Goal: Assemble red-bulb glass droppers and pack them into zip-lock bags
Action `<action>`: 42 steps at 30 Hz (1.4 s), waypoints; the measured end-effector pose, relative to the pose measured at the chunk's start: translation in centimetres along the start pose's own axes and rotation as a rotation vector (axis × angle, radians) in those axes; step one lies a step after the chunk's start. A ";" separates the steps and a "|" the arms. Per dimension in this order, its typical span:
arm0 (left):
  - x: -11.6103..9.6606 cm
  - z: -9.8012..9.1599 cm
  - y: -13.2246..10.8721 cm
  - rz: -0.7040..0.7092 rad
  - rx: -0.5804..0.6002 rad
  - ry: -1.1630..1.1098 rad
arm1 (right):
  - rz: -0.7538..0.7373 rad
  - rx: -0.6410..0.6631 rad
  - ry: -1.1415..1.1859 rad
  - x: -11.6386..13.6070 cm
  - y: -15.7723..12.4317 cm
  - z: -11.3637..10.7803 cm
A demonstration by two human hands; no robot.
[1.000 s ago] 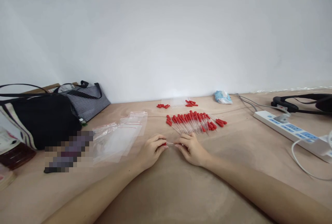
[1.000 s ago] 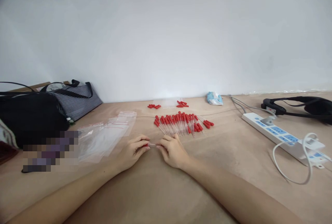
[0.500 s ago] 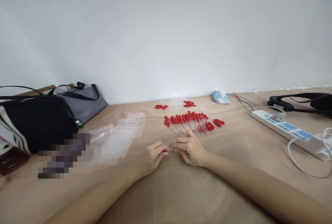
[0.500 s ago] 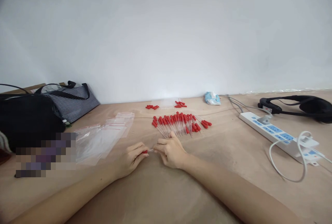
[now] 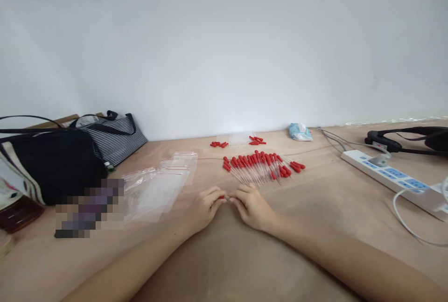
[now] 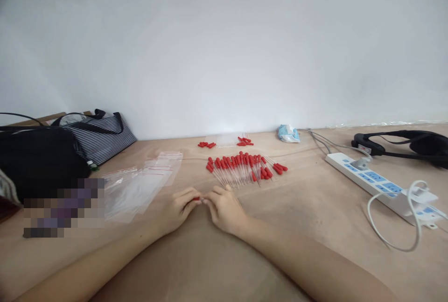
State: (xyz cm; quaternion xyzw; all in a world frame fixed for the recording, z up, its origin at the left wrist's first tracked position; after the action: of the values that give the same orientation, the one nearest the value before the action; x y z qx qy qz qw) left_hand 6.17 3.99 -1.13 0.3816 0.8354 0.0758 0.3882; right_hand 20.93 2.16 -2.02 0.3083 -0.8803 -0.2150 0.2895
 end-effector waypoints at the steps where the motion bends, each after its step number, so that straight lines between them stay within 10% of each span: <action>1: 0.5 -0.1 0.2 -0.082 -0.107 -0.085 | 0.054 -0.035 0.055 -0.2 0.1 0.0; 4: 1.7 0.3 0.2 -0.368 -0.431 -0.463 | 0.170 -0.119 0.167 -0.4 0.4 0.0; 8: 2.0 1.6 1.0 -0.614 -0.412 -0.823 | 0.121 -0.029 0.169 0.3 0.4 0.5; 25: 10.4 -0.7 9.6 -0.666 -0.164 -0.175 | 0.127 0.002 0.055 -3.1 -1.9 -1.7; 35: 5.4 -6.5 0.6 -0.370 -0.232 0.459 | 0.090 0.045 0.041 -2.9 -1.8 -1.6; 42: 8.7 -8.8 -4.7 -0.652 -0.073 0.881 | 0.078 0.037 0.058 -3.0 -1.8 -1.5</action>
State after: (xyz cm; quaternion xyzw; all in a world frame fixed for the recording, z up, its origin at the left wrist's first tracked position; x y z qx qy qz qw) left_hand -6.25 8.24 -2.20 0.0214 0.9907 0.1334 0.0179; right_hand 24.54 2.59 -3.00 0.2853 -0.8866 -0.1785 0.3174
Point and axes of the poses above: each hand's wrist, its own y-axis towards the middle knuckle, its own z-axis out of the palm, x = y × z, the point moved 3 cm from there along y, towards the middle knuckle, and after that the axes turned 5 degrees about -y, right-handed, at the moved point
